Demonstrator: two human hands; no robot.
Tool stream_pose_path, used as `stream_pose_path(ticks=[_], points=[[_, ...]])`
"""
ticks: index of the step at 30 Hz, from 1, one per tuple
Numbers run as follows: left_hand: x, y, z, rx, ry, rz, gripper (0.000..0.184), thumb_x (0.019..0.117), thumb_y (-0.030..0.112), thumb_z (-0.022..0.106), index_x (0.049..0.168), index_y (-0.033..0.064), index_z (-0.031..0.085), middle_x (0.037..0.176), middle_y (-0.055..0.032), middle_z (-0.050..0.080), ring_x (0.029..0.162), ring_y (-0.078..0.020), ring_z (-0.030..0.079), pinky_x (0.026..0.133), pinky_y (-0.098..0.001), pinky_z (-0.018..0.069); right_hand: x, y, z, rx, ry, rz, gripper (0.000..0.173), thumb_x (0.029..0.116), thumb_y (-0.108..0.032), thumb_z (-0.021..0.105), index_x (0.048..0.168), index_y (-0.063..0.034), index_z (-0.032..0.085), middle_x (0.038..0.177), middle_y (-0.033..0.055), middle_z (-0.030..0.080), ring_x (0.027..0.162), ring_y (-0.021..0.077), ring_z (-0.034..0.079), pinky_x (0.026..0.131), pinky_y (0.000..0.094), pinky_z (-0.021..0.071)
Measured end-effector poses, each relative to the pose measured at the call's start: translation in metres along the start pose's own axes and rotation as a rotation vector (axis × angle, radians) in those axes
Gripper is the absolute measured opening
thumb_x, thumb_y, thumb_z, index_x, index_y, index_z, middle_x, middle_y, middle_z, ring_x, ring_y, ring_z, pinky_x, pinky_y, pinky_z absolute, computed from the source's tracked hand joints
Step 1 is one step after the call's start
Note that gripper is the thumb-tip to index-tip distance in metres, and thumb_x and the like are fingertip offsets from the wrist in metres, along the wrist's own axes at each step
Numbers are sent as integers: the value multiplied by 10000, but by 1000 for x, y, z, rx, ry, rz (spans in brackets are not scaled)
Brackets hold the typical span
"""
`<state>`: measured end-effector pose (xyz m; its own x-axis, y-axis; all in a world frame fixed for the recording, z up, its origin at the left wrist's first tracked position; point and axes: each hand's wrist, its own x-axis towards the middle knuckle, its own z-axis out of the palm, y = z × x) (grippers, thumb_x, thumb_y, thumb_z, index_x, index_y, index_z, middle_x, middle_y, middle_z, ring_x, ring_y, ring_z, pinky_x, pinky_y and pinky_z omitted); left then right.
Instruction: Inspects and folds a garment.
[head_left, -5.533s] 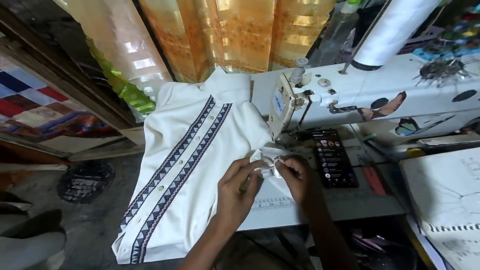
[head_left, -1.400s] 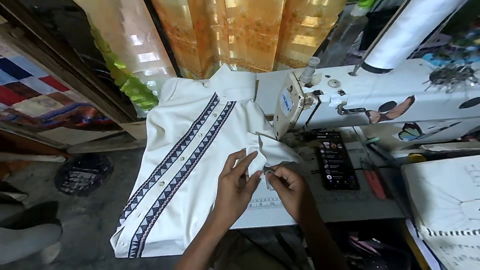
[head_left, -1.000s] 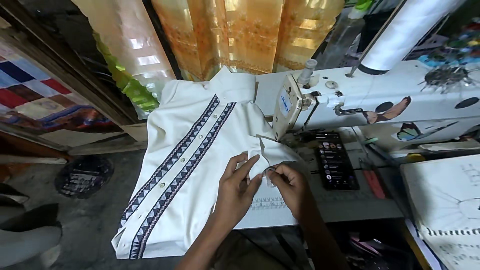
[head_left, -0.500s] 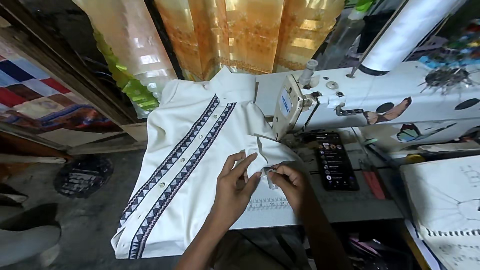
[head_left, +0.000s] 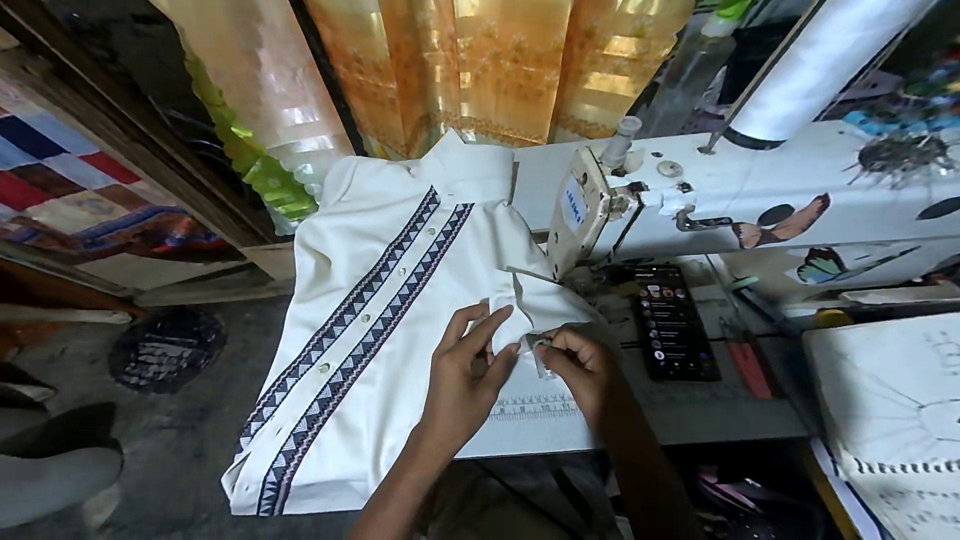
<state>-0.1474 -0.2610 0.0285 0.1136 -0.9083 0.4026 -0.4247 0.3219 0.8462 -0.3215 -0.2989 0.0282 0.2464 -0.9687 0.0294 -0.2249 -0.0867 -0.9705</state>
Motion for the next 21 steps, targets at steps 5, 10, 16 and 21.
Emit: stream_pose_path(ticks=[5,10,16,21], points=[[-1,-1,0,-9,-3,12,359,936,122,726,1264,-19,692,1198,-122,613,740,28,570,682,-115,519,0,-1,-1,22,-12,29,190,974,-135,581,818,-49,648,932,-4,657,779,-48,557,687,119,443],[-1,1,1,-3,-14,39,351,939,113,717,1261,-25,692,1202,-133,613,737,27,567,685,-115,517,0,1,0,0,3,-5,207,962,-142,582,779,-56,630,927,2,662,756,-57,551,662,109,435],[-1,3,3,21,-41,70,338,948,110,705,1260,-22,695,1213,-151,615,757,14,588,701,-119,528,1,1,3,-29,25,-7,197,959,-133,593,782,-54,629,894,0,640,740,-46,542,658,113,432],[-1,3,2,26,-39,70,338,946,103,703,1259,-25,694,1209,-152,612,749,22,579,695,-111,519,2,1,4,-19,21,5,194,955,-128,598,781,-50,636,915,7,653,761,-44,559,669,113,447]])
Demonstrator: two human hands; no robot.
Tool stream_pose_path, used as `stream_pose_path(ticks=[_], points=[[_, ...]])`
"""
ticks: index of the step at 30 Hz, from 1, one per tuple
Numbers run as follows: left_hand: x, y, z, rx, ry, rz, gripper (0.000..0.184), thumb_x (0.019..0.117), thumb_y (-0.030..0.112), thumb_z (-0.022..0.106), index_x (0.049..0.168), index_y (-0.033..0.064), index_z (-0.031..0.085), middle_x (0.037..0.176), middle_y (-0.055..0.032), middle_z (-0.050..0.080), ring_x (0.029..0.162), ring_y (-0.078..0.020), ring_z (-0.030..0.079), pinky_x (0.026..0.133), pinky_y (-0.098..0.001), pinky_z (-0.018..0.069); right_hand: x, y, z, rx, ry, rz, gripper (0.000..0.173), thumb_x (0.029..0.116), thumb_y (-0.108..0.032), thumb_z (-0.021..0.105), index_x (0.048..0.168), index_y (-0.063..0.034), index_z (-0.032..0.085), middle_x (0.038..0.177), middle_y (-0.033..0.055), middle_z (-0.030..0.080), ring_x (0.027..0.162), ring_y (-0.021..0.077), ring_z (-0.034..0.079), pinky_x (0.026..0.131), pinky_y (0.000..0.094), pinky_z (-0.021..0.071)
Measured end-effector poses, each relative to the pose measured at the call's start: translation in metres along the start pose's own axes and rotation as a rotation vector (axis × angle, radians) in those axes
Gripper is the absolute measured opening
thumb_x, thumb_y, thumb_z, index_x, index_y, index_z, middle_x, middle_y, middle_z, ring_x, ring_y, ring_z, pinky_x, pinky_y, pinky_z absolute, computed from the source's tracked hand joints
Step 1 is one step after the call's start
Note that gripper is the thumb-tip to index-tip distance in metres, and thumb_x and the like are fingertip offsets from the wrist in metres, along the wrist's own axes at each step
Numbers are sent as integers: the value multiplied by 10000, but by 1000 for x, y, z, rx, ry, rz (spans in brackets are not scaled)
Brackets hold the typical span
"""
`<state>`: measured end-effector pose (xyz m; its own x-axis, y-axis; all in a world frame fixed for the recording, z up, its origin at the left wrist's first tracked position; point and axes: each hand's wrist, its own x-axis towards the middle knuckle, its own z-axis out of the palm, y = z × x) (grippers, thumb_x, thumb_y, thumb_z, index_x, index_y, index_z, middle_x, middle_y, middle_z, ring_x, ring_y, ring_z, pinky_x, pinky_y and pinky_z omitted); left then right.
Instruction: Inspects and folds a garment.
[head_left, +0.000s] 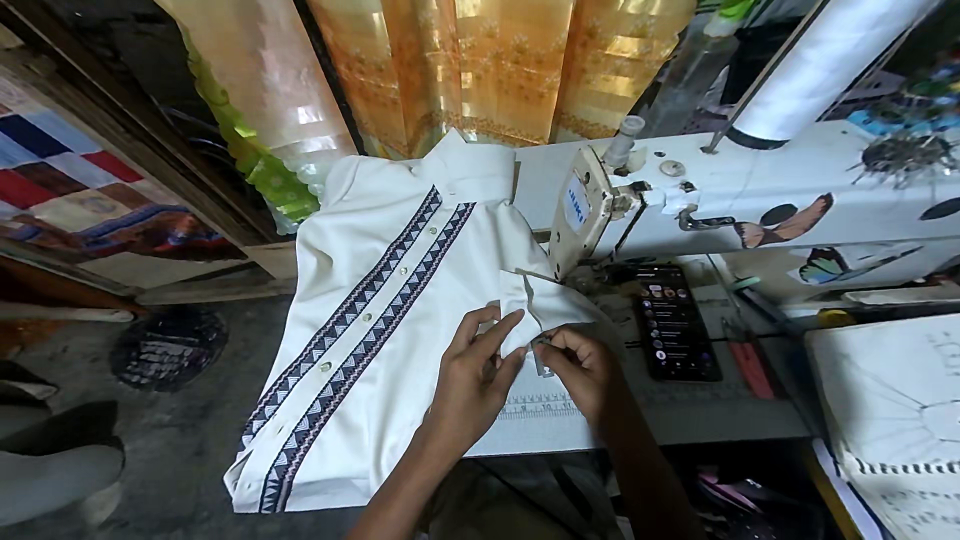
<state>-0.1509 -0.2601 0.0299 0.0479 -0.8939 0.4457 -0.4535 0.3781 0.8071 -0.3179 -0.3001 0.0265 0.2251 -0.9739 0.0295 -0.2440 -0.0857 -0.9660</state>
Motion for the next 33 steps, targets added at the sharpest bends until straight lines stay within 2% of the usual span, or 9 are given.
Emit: stream_pose_path(ticks=[6,9,11,13,16,19,25,29,33], points=[[4,-5,-7,61,-12,70,243,977,104,651,1188,43,755,1190,-161,611,753,0,569,694,-128,507,1,1,-8,89,-86,-23,185,971,-142,590,812,-70,654,901,-37,652,765,-56,565,688,119,463],[19,-10,-22,129,-214,141,296,978,99,545,1153,143,779,1345,-182,527,835,-62,587,728,-213,527,5,1,-17,200,-151,-54,150,968,-133,554,882,-95,672,889,-69,661,781,-29,607,715,163,514],[32,-10,-28,178,-367,161,300,978,219,572,1213,200,757,1516,-184,422,1011,-149,597,800,-332,536,8,-2,-23,240,-179,-84,145,968,-116,553,933,-96,693,875,-70,671,795,3,638,737,193,549],[43,-8,-31,228,-473,190,351,961,322,610,1281,228,722,1644,-171,286,1317,-265,497,986,-487,464,12,-4,-29,203,-198,-145,142,965,-112,559,921,-90,693,910,-60,687,815,1,643,746,185,546],[57,-8,-35,303,-505,352,228,964,269,624,1123,184,764,1653,-128,312,1500,-279,332,1161,-546,316,14,-7,-34,96,-219,-235,149,971,-127,568,913,-65,690,939,-53,691,822,-45,631,745,138,533],[63,-8,-38,336,-535,442,209,983,277,615,1002,175,796,1522,-38,534,1488,-266,362,1138,-550,306,15,-6,-37,13,-204,-288,186,982,-151,562,917,-30,687,956,-29,678,837,-68,594,767,118,503],[62,-13,-34,173,-541,296,282,1036,264,539,1015,104,771,1206,11,710,1384,-195,470,1134,-490,321,17,-4,-34,21,-135,-255,196,984,-151,544,888,-35,669,954,-12,682,826,-51,604,751,128,507],[56,-15,-30,142,-498,219,266,1033,253,552,1030,99,769,1095,4,721,1255,-144,541,1085,-453,336,6,-14,-30,151,-109,-111,178,998,-123,540,1006,-39,696,1031,9,735,825,38,708,761,202,600],[52,-17,-30,69,-507,181,243,1024,262,573,996,102,754,1047,16,702,1198,-97,547,1103,-430,317,-1,-12,-25,203,-83,-146,147,987,-101,549,960,-41,681,1049,15,740,880,36,712,808,199,597]])
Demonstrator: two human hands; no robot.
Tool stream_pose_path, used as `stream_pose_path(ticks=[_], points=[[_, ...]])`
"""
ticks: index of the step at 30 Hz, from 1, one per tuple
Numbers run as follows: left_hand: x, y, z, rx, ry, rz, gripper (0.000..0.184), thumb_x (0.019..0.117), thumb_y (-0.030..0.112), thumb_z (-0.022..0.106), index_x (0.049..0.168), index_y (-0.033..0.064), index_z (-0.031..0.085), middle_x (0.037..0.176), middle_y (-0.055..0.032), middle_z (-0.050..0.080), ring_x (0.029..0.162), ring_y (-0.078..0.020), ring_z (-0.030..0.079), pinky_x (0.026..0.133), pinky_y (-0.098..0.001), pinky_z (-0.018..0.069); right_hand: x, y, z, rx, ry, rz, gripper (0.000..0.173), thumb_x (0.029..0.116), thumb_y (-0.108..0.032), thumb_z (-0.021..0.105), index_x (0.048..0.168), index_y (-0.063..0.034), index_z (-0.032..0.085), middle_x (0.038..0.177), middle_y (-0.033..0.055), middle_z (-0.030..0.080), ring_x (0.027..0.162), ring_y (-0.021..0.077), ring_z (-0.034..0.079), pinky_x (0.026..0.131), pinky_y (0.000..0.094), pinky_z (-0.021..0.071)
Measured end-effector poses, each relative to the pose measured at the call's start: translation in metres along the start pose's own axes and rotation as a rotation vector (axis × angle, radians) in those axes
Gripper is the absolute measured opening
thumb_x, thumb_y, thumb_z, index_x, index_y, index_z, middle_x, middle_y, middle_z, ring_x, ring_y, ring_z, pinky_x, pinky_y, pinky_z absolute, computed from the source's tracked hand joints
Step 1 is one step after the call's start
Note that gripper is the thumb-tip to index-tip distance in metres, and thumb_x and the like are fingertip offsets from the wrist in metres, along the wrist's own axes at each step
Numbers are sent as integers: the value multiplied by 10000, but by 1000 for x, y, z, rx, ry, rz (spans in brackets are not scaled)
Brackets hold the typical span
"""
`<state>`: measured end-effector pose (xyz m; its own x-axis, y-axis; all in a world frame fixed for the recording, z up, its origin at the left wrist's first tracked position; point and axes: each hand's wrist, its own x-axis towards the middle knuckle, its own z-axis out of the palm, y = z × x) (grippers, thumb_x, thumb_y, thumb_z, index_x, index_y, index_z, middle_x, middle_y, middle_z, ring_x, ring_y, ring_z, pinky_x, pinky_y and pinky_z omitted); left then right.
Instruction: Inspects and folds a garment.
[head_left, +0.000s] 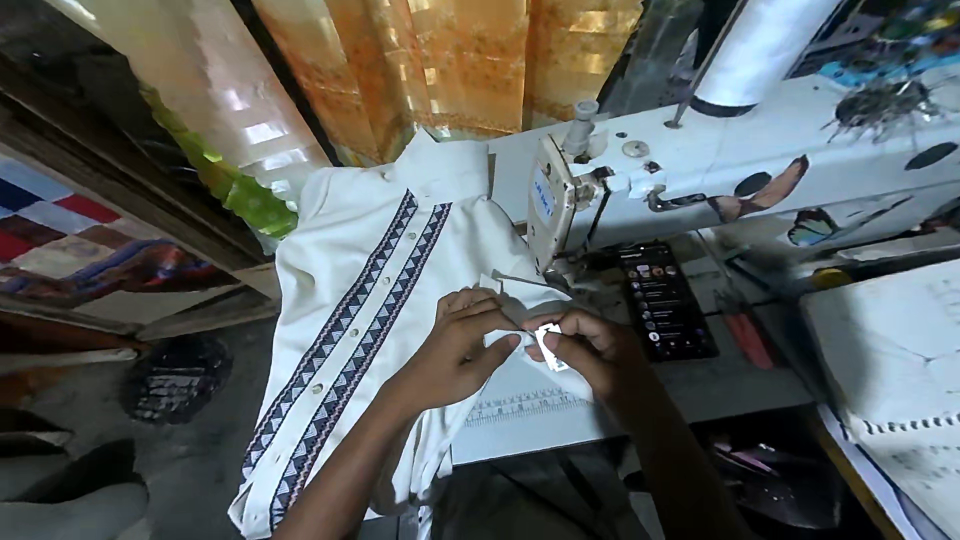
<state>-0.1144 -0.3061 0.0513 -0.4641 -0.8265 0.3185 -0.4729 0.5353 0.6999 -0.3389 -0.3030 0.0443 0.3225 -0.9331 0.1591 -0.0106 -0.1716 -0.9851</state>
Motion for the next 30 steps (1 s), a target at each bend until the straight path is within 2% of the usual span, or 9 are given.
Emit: stream_pose_path(ticks=[2,4,9,18,24,30], points=[[-1,-2,1,-44,-1,-12,212,1000,292,636,988,120,760,996,39,699,1139,-64,564,1110,-414,316,-1,3,0,-22,9,-32,142,977,-110,566,911,-57,681,961,-19,722,840,-15,675,774,154,567],[-2,-3,0,-54,-15,-27,173,975,286,680,993,134,762,996,56,716,1135,-36,574,1139,-398,299,-1,7,0,-48,1,-66,153,973,-130,579,886,-60,683,914,-39,696,815,-51,634,754,123,533],[-5,-4,1,-35,-20,15,159,969,272,690,982,142,781,934,64,727,1049,-13,612,1163,-446,274,-1,17,0,-45,-65,-165,173,984,-141,584,868,-43,667,996,-14,698,884,-44,635,808,133,537],[-15,-4,5,191,-11,131,160,943,268,666,883,143,747,837,31,657,1007,-92,605,1175,-532,197,-9,30,6,-74,-101,-104,169,972,-130,587,867,-36,681,959,-10,685,841,-47,603,756,116,503],[-16,-5,6,203,0,133,147,929,260,697,861,140,749,818,34,651,988,-103,605,1169,-553,197,-8,29,10,-57,-83,-88,173,944,-114,614,781,-62,635,944,-11,672,854,-35,615,752,120,514],[-17,-6,6,196,-5,134,144,932,259,696,862,148,755,812,44,645,972,-91,600,1168,-556,191,-8,31,10,-89,-92,-99,171,940,-110,614,778,-60,642,945,1,672,858,-27,614,747,123,510]])
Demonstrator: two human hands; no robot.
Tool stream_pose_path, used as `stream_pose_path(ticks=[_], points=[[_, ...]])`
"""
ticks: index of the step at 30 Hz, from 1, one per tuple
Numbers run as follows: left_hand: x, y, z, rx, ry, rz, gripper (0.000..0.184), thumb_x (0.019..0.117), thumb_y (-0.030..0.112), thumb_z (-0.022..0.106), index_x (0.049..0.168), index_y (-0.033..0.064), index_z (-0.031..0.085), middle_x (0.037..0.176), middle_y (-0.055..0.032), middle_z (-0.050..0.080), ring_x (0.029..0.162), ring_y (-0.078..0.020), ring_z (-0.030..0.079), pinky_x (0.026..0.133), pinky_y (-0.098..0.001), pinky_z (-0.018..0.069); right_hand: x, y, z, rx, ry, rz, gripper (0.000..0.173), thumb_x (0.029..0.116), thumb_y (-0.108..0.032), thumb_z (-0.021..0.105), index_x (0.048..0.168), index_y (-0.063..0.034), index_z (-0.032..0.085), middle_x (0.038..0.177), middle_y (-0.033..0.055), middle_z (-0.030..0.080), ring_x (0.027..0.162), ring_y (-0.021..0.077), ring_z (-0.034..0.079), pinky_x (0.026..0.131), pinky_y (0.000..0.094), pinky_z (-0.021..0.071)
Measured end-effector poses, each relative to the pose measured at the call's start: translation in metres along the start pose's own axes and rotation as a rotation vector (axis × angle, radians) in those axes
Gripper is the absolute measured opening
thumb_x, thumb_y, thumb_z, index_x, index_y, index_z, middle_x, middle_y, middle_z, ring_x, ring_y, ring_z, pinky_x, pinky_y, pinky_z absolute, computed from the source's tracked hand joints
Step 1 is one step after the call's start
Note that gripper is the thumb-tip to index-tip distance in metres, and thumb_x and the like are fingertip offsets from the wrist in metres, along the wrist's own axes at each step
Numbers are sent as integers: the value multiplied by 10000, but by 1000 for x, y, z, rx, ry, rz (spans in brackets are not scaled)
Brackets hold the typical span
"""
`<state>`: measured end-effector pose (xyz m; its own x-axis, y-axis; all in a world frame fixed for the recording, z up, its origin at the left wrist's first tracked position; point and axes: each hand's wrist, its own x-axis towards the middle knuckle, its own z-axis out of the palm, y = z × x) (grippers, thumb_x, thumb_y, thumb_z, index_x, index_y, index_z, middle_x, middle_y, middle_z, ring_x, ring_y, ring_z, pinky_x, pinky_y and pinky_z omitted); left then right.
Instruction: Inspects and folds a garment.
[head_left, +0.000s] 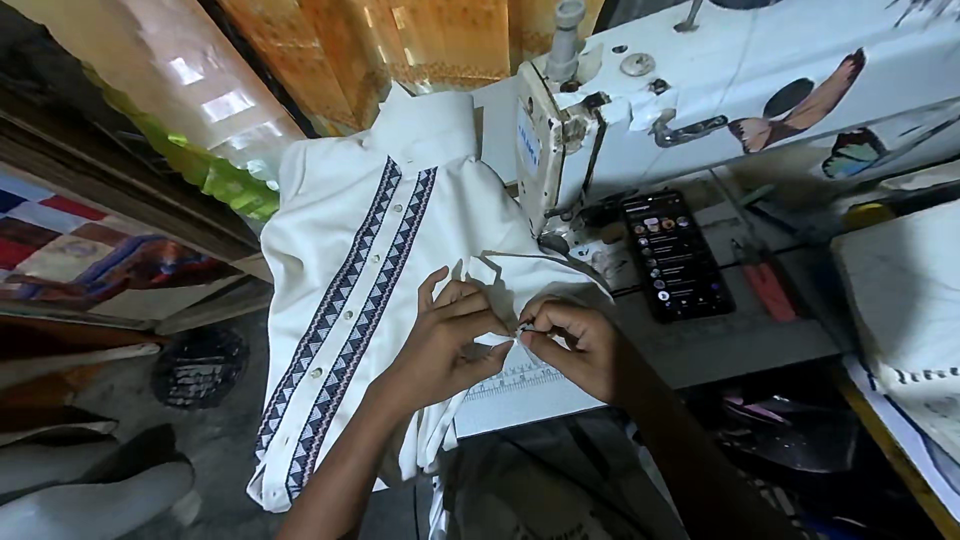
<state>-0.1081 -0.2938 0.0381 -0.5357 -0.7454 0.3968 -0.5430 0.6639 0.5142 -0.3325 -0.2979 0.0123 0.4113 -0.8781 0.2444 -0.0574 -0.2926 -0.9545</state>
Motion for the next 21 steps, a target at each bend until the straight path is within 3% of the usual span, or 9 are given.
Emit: stream_pose_path(ticks=[18,21], points=[[1,6,1,162,-4,48,159,954,247,648,884,172,770,817,39,651,1003,-142,602,1160,-582,183,0,4,2,-56,8,17,207,957,-166,611,784,-64,662,942,-1,670,869,-26,603,750,128,496],[-3,5,-6,108,34,43,171,948,242,652,837,155,747,812,30,651,993,-129,613,1174,-563,199,2,10,-7,-158,86,-18,215,937,-146,624,754,-38,647,936,37,671,876,27,634,758,183,537]])
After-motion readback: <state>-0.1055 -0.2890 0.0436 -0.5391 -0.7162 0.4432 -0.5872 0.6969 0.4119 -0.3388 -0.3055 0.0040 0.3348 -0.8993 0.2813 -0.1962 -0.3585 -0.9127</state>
